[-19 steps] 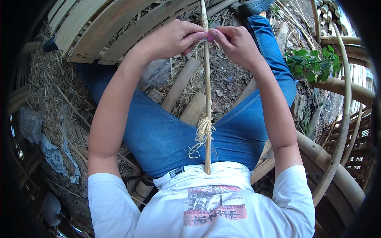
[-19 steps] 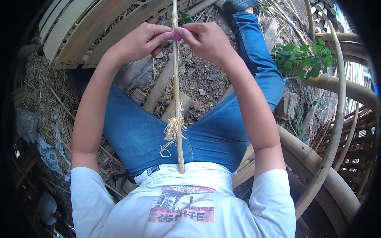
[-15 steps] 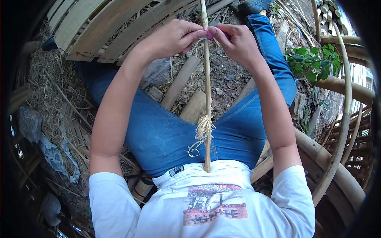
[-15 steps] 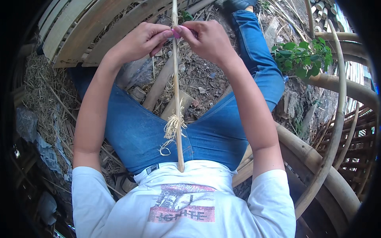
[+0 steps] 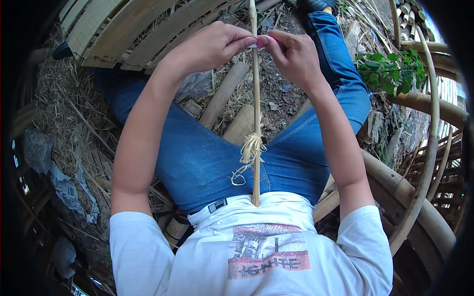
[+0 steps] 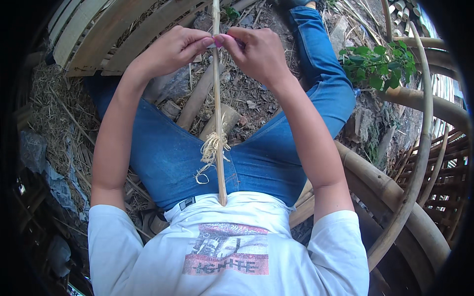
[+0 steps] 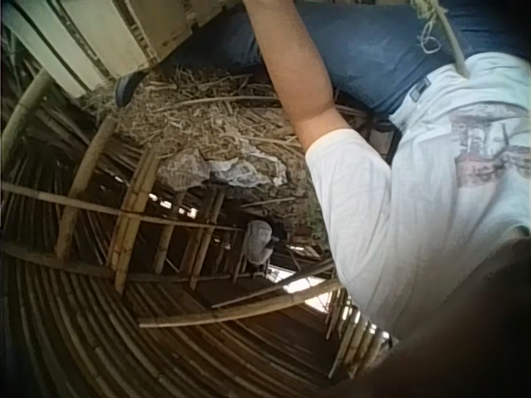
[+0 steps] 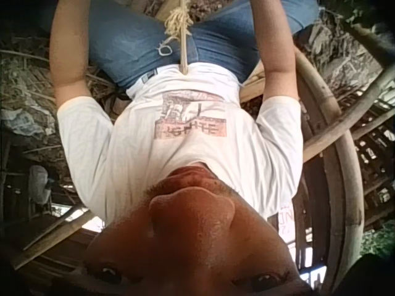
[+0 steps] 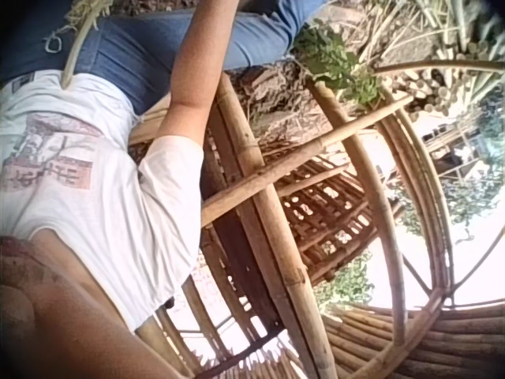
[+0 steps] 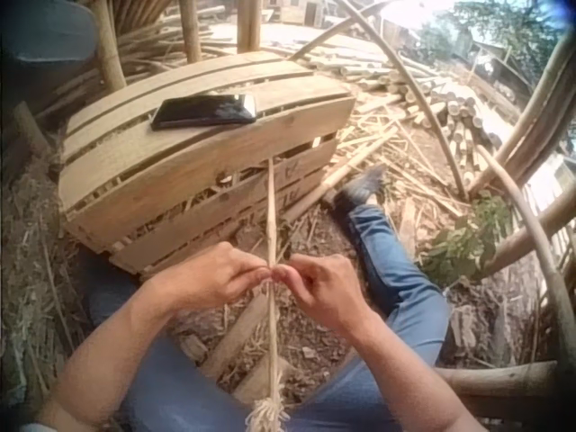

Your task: The person uses a small knife to peel bark and thin shavings from a thin wooden stick while holding it steady between their legs.

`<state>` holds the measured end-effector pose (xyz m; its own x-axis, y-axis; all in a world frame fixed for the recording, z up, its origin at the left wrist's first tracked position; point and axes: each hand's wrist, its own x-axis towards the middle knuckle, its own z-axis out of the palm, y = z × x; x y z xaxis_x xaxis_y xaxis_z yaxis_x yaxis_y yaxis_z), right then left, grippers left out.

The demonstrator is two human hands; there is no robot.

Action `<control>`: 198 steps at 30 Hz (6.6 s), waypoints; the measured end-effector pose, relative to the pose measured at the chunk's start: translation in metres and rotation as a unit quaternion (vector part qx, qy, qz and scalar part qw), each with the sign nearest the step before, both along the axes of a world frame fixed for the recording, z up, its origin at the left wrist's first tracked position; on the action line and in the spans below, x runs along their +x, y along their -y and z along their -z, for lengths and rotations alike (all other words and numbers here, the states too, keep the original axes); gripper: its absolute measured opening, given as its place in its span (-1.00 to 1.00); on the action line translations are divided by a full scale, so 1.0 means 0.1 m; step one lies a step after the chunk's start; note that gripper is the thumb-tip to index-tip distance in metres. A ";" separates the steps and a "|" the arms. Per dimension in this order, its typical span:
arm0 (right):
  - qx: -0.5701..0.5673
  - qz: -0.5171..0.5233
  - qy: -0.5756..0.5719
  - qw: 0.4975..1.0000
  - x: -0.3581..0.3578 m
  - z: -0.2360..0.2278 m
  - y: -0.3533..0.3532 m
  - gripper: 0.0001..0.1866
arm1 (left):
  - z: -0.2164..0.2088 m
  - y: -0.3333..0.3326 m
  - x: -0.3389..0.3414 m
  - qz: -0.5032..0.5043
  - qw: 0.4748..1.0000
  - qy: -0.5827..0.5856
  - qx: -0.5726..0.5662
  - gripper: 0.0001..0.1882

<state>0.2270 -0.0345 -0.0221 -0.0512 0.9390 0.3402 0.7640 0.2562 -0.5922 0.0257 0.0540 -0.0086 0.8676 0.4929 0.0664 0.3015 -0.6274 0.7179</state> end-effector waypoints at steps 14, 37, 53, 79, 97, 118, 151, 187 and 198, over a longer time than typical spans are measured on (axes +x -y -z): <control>-0.022 -0.013 0.021 0.999 -0.07 -0.09 0.33 -0.73 | 0.08 0.35 -0.10 0.006 0.997 0.024 -0.066 -0.69; -0.067 -0.014 0.056 0.996 -0.28 -0.23 0.96 -0.68 | 0.09 0.98 -0.28 -0.008 0.992 0.058 -0.107 -0.76; -0.151 -0.027 0.017 0.988 -0.37 -0.33 1.29 -0.73 | 0.06 1.17 -0.50 0.040 0.946 0.056 -0.317 -0.56; -0.158 0.056 -0.403 0.900 0.22 -0.17 1.18 -0.55 | 0.35 1.12 0.40 0.023 0.312 0.454 -0.834 -0.63; -0.164 0.051 -0.447 0.878 0.21 -0.05 1.15 -0.55 | 0.39 1.13 0.07 -0.037 0.396 0.438 -0.807 -0.68; -0.132 0.022 -0.504 0.854 0.20 -0.09 1.03 -0.56 | 0.54 1.25 0.41 0.057 0.295 0.509 -0.806 -0.68; -0.101 0.066 -0.509 0.852 0.24 -0.06 0.90 -0.54 | 0.36 1.39 0.94 -0.101 0.424 0.428 -0.791 -0.56; -0.077 0.028 -0.241 0.967 0.19 -0.20 0.46 -0.66 | 0.09 1.61 0.58 -0.205 0.520 0.336 -0.758 -0.52; -0.084 0.051 -0.206 0.974 0.36 -0.26 0.55 -0.66 | 0.01 1.55 0.44 -0.231 0.523 0.297 -0.765 -0.55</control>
<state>0.2629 -0.0891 0.0036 0.1529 0.9764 0.1527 0.4693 0.0643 -0.8807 0.0699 -0.1008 -0.0101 0.6824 0.5118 -0.5219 -0.3944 0.8590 0.3266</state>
